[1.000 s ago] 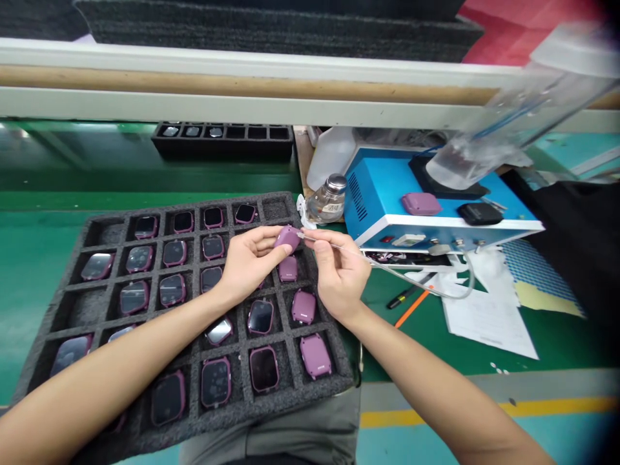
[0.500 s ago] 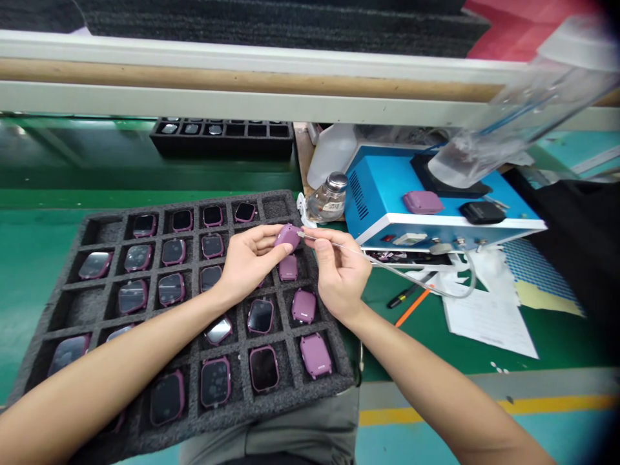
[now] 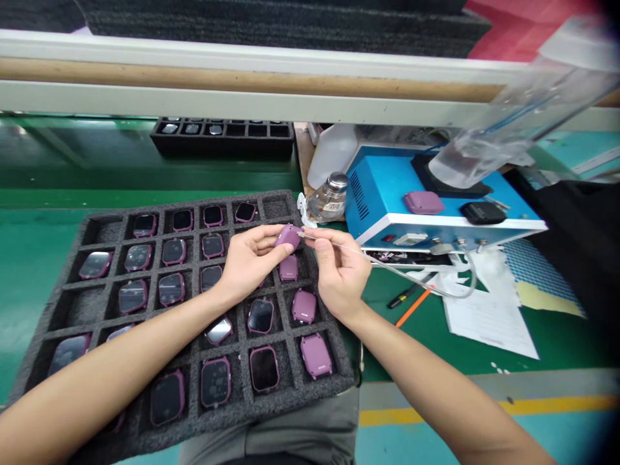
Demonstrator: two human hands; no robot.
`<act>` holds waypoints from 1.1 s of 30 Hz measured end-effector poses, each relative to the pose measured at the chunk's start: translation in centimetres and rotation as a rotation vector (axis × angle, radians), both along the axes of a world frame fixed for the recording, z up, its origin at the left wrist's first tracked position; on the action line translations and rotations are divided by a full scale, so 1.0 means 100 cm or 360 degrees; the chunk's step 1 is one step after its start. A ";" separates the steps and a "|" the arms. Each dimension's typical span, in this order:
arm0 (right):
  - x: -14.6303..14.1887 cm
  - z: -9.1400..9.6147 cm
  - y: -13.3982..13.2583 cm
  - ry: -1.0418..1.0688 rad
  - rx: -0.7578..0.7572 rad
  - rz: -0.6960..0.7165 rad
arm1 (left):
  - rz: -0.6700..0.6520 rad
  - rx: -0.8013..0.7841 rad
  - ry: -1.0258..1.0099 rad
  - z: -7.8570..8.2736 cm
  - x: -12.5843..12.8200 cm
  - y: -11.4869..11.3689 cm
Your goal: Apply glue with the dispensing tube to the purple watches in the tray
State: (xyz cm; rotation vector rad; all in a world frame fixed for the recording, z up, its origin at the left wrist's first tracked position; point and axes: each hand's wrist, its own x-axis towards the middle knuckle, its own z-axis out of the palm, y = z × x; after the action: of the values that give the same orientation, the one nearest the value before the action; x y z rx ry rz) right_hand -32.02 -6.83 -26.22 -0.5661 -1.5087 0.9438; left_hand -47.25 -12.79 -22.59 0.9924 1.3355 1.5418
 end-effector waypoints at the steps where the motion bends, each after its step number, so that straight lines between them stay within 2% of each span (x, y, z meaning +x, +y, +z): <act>1: 0.000 0.000 0.000 -0.0001 0.0003 -0.0003 | 0.0000 0.0005 0.0001 0.000 0.000 0.000; 13: -0.002 0.001 0.001 0.0043 -0.0009 0.0023 | 0.0020 0.0084 0.0091 0.000 -0.001 0.001; 22: -0.006 0.008 0.009 0.0060 0.0021 0.0036 | 0.0077 0.0037 0.0183 0.006 -0.003 0.006; 33: -0.008 0.013 0.012 0.0089 -0.0001 0.0090 | 0.0149 -0.0043 0.0225 0.004 -0.005 0.008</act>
State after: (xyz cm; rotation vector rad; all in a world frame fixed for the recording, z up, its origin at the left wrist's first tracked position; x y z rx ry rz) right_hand -32.81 -5.65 -24.91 -0.4957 -1.4810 0.9960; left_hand -47.79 -12.02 -22.15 1.0518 1.5162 1.5420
